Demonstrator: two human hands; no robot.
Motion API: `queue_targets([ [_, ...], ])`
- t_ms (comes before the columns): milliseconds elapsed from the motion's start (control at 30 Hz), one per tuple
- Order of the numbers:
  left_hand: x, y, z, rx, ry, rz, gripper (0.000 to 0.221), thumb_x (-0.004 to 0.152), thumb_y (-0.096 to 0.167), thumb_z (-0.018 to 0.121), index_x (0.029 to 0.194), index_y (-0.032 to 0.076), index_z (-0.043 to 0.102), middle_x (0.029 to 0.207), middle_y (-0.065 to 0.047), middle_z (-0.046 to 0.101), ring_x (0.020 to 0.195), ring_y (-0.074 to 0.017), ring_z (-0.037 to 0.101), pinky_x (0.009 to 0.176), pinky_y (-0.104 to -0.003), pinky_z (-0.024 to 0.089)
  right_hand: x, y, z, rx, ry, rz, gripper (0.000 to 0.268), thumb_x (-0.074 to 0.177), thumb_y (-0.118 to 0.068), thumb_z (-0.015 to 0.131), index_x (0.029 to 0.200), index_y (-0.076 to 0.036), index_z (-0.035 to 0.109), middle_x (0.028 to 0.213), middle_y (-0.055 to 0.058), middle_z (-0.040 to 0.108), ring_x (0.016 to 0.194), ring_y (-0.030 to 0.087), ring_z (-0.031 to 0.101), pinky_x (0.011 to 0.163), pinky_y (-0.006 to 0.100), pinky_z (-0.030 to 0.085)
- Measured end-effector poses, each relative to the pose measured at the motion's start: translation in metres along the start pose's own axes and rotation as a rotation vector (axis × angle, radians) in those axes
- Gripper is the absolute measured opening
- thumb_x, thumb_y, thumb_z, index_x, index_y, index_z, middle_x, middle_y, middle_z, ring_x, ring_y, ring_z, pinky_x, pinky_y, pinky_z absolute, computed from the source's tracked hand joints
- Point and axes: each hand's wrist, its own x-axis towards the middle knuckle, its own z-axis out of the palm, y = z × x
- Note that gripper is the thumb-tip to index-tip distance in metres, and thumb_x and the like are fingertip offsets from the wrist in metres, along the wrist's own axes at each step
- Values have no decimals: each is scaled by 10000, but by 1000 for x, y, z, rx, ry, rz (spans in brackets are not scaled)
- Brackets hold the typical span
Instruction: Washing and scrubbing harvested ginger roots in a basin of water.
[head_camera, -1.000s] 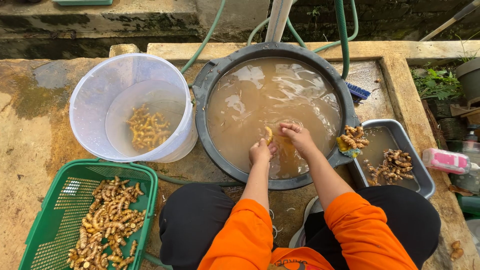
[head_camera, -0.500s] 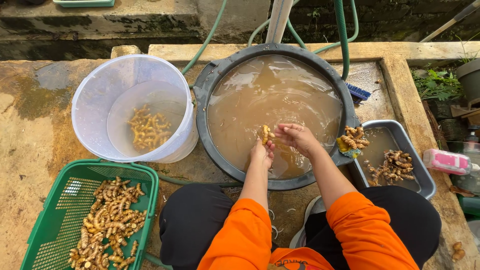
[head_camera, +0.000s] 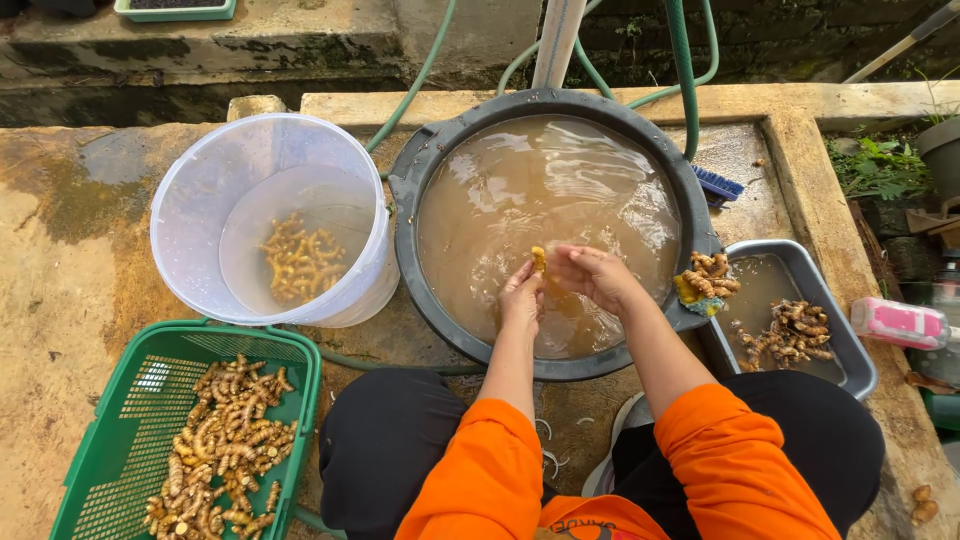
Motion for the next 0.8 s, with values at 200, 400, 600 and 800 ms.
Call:
queue_targets([
  [200, -14, 14, 13, 46, 30, 171, 424, 910, 7, 675, 1326, 49, 607, 1069, -55, 687, 836, -107, 674, 700, -227, 540, -3, 0, 16, -717, 10, -264, 363, 963, -218, 672, 1300, -89, 715, 1173, 121, 766, 1002, 235, 713, 874, 328, 531],
  [400, -70, 96, 44, 139, 50, 272, 343, 978, 89, 618, 1317, 48, 587, 1023, -76, 669, 760, -113, 668, 624, -212, 525, -69, -54, 23, -1143, 22, -136, 387, 967, -314, 668, 1316, -147, 685, 1184, 110, 749, 1093, 228, 712, 935, 360, 544],
  [600, -33, 206, 24, -12, -97, 438, 242, 976, 87, 631, 1215, 60, 601, 934, -44, 686, 653, -106, 662, 497, -204, 492, -111, -116, -36, -1157, 165, -209, 398, 958, -318, 686, 1294, -105, 705, 1117, 156, 780, 1023, 252, 741, 900, 372, 559],
  [800, -61, 347, -69, 411, 234, 490, 353, 887, 10, 719, 1231, -6, 644, 869, -91, 709, 598, -119, 687, 432, -202, 448, -152, -157, -127, -1344, 395, -159, 430, 944, -317, 712, 1337, -142, 695, 1129, 146, 767, 933, 297, 752, 870, 415, 577],
])
